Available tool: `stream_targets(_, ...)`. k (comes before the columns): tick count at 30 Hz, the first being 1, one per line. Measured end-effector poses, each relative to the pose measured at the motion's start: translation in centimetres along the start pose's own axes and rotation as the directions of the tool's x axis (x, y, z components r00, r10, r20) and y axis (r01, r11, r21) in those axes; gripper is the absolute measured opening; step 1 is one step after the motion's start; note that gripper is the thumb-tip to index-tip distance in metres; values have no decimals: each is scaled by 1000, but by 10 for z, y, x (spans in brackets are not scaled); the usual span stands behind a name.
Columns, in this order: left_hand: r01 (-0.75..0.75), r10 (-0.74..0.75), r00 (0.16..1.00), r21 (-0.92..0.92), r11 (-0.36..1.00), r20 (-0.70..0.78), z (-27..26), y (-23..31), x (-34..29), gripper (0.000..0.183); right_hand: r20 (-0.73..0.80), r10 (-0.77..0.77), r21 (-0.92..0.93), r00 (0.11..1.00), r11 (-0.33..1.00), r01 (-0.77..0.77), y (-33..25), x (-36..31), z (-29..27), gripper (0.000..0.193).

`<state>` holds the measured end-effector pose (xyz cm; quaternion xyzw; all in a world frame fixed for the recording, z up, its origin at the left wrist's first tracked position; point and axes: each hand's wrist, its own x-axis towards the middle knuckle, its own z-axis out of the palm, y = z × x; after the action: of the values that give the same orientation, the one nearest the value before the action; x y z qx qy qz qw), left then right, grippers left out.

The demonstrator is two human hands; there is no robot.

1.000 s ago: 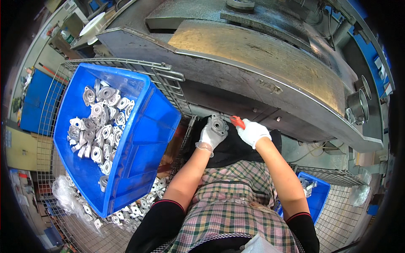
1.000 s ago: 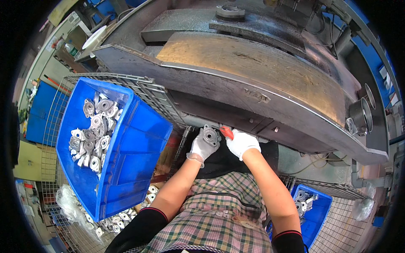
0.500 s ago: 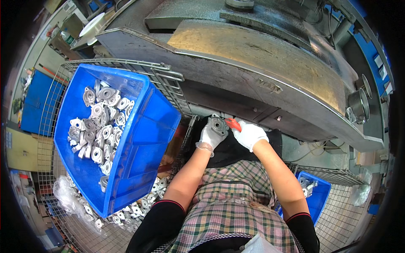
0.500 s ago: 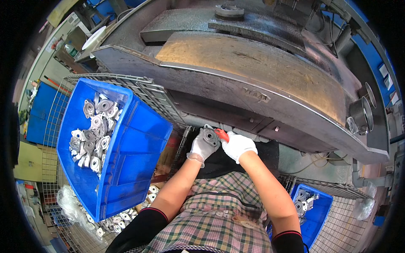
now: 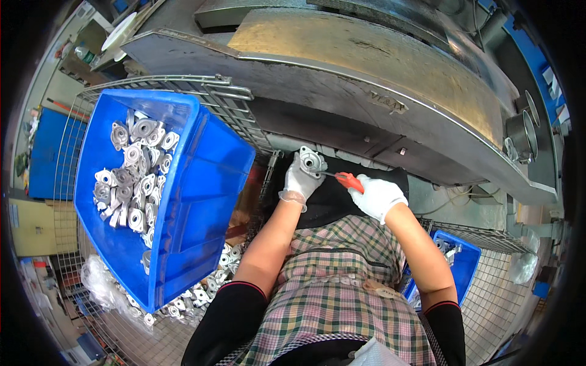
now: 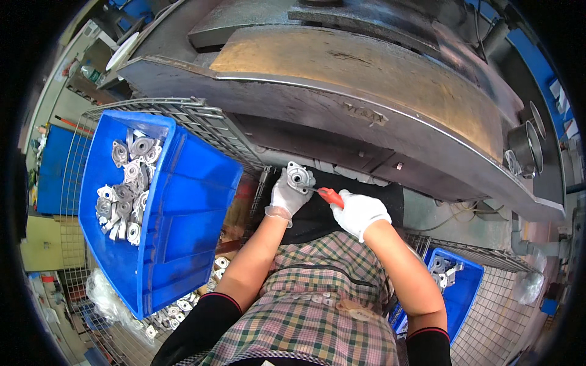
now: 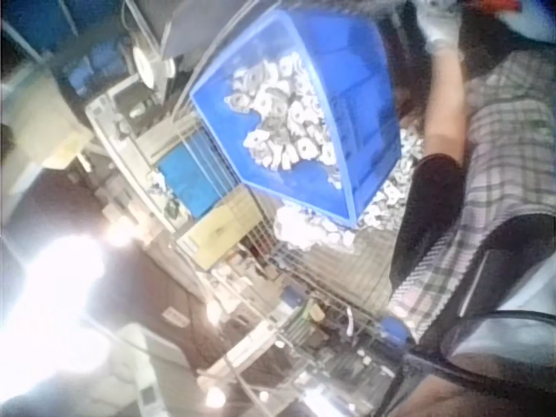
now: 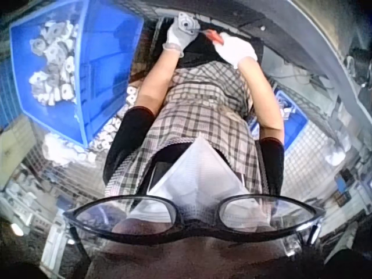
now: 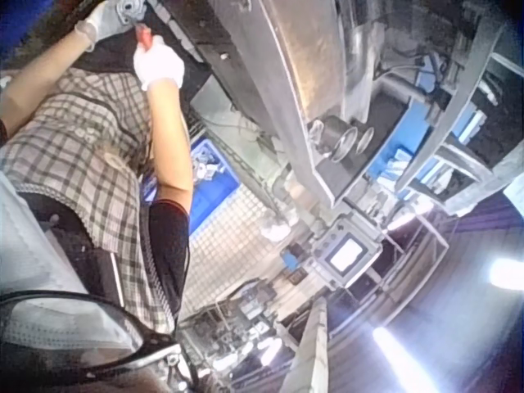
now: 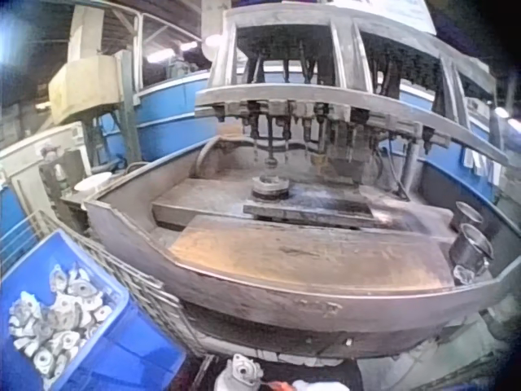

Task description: Machining and finishing metal flange components using an industrial machine and hand tools.

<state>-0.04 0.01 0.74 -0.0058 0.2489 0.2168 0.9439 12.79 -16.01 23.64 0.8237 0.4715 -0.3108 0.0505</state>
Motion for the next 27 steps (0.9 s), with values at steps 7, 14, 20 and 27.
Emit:
stream_targets(7,11,-10,997,-12,1000,70,-8,2,5,58,-20,15,9,1000,1000,-15,13,5,8,41)
stream_targets(14,47,-42,988,-32,998,147,-9,3,5,57,-85,43,108,995,994,-33,16,-6,10,42)
stream_targets(20,126,-136,985,96,987,107,37,0,-19,68,-445,109,492,889,859,141,73,-77,-12,44)
stream_targets(27,279,-309,925,157,947,220,128,-28,-63,66,-643,710,764,288,616,190,262,-203,-24,29)
